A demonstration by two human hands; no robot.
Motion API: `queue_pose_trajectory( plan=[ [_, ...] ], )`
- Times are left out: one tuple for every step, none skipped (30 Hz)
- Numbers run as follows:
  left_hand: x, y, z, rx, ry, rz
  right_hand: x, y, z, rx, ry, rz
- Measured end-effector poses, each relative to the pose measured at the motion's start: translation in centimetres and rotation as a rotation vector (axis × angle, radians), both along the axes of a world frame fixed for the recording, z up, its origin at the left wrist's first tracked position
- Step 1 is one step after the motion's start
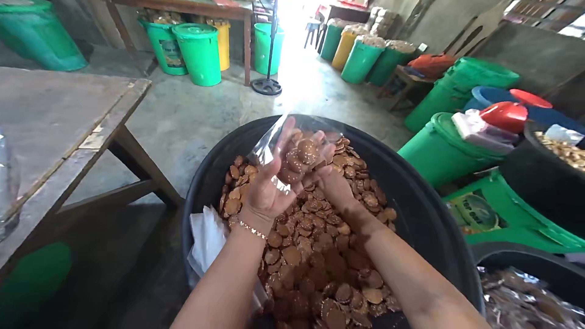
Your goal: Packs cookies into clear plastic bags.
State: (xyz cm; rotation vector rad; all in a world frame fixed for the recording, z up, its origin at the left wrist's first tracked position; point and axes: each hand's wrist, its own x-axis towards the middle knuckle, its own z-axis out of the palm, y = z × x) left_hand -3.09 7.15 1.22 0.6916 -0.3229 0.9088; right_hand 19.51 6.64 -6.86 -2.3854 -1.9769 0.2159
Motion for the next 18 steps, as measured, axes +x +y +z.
queue_pose_trajectory(
  plan=[
    [0.1,-0.1,0.1,0.006,0.011,0.017,0.4,-0.1,-0.5,0.010,-0.051,0.058],
    [0.2,-0.2,0.2,0.011,0.033,0.044,0.7,-0.2,-0.9,-0.003,-0.087,0.113],
    [0.2,-0.4,0.3,-0.013,0.069,0.085,0.7,-0.4,-1.1,-0.035,-0.103,0.147],
    [0.3,-0.4,0.3,-0.054,0.098,0.125,0.6,-0.5,-1.0,-0.056,-0.109,0.166],
    [0.2,-0.4,0.4,-0.070,0.129,0.166,0.5,-0.5,-0.9,-0.046,-0.100,0.187],
    [0.1,-0.2,0.5,-0.075,0.160,0.204,0.3,-0.6,-0.7,-0.005,-0.087,0.229],
    [0.1,-0.1,0.6,-0.092,0.171,0.236,0.2,-0.5,-0.4,0.043,-0.073,0.300],
    [0.0,0.0,0.6,-0.096,0.173,0.250,-0.1,-0.3,-0.1,0.063,-0.064,0.377],
    [0.0,0.1,0.6,-0.094,0.173,0.249,-0.4,0.2,0.2,0.037,-0.069,0.430],
    [-0.1,0.2,0.5,-0.080,0.175,0.237,-0.8,0.8,0.4,-0.016,-0.082,0.452],
    [-0.1,0.2,0.3,-0.065,0.181,0.222,-1.2,1.5,1.0,-0.087,-0.097,0.445],
    [-0.1,0.3,0.2,-0.049,0.192,0.207,-1.7,2.1,1.5,-0.143,-0.121,0.423],
    [-0.1,0.3,0.1,-0.048,0.208,0.199,-2.0,2.6,1.9,-0.179,-0.160,0.399],
    [-0.2,0.2,0.1,-0.057,0.235,0.205,-2.5,2.8,2.3,-0.198,-0.198,0.375],
    [-0.2,0.1,0.2,-0.070,0.255,0.214,-2.8,2.8,2.9,-0.209,-0.218,0.352],
    [-0.3,0.1,0.2,-0.083,0.265,0.217,-3.0,2.5,3.4,-0.216,-0.216,0.335],
    [-0.3,0.1,0.3,-0.094,0.275,0.223,-3.0,2.0,4.0,-0.217,-0.178,0.310],
    [-0.3,0.0,0.4,-0.103,0.283,0.228,-2.7,1.3,4.7,-0.209,-0.113,0.274]
  ],
)
